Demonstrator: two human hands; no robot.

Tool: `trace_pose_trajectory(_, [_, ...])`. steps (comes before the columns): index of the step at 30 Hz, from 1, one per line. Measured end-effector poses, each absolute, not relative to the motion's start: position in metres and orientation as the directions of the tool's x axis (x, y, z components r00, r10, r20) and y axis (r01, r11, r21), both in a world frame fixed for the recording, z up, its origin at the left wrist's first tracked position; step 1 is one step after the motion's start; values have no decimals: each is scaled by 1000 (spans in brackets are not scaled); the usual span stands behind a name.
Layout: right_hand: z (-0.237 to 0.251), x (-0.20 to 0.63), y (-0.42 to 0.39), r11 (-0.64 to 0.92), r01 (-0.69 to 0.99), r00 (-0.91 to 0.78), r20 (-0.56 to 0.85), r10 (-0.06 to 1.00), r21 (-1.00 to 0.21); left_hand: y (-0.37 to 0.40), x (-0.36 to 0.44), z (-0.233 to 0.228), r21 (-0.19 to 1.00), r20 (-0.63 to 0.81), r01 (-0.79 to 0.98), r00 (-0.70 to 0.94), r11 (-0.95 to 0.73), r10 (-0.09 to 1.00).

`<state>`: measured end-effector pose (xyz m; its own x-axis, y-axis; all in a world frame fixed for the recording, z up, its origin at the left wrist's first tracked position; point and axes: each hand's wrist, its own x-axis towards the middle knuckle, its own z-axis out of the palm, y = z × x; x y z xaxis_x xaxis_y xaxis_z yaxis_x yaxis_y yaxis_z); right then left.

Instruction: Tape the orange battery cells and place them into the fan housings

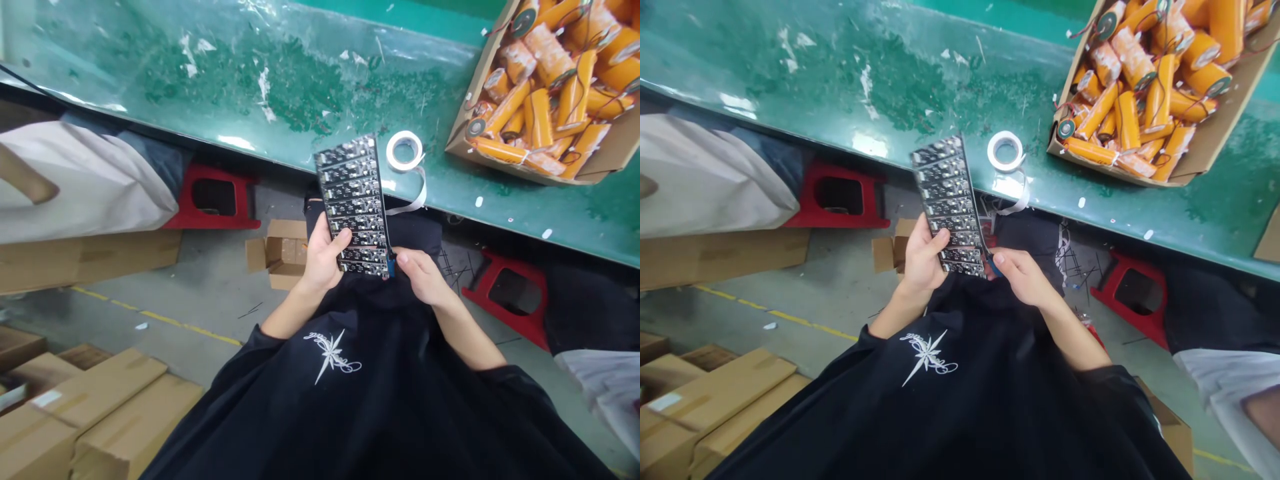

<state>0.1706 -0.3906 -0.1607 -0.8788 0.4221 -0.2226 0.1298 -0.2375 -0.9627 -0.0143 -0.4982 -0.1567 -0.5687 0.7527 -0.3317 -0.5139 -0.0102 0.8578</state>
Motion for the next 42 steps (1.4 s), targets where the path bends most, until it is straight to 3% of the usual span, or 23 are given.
trace_pose_trajectory(4, [-152,170,-387,24,247,-795,-189,576,-969,-503,-14,-167,962,-139,-265,-673,-62,727])
trace_pose_trajectory(7, [-148,171,-382,70,285,-781,-189,596,-956,-506,-16,-167,962,-164,-273,-641,-23,750])
trace_pose_trajectory(9, [-150,172,-381,-30,250,-815,-227,533,-968,-505,-16,-162,916,-263,-400,-550,27,792])
trace_pose_trajectory(13, [-160,173,-384,-384,147,-887,-293,356,-912,-503,-15,-157,792,-391,-598,-338,126,856])
trace_pose_trajectory(15, [-161,172,-384,-330,147,-863,-284,418,-932,-502,-14,-160,824,-363,-559,-397,91,843])
trace_pose_trajectory(18, [-157,172,-381,-107,202,-793,-227,566,-973,-504,-14,-167,914,-260,-403,-505,41,823])
trace_pose_trajectory(21, [-152,173,-377,9,254,-757,-193,624,-967,-506,-18,-168,946,-199,-323,-521,24,830])
trace_pose_trajectory(23, [-153,175,-377,-56,228,-783,-217,583,-972,-507,-20,-164,911,-260,-408,-466,56,845])
trace_pose_trajectory(27, [-166,181,-382,-427,100,-866,-289,407,-899,-508,-22,-154,689,-464,-677,-138,259,875])
trace_pose_trajectory(29, [-169,182,-383,-415,99,-852,-293,433,-904,-507,-20,-152,674,-476,-695,-148,251,867])
trace_pose_trajectory(33, [-159,180,-379,-158,180,-774,-239,587,-971,-504,-15,-156,791,-394,-596,-321,139,861])
trace_pose_trajectory(37, [-151,177,-376,-66,230,-707,-213,675,-971,-507,-18,-158,861,-330,-492,-345,131,879])
trace_pose_trajectory(39, [-155,178,-377,-122,228,-700,-249,669,-966,-510,-22,-157,818,-381,-542,-255,195,889])
trace_pose_trajectory(42, [-166,181,-379,-395,166,-739,-379,557,-904,-513,-26,-156,642,-461,-690,-1,333,887])
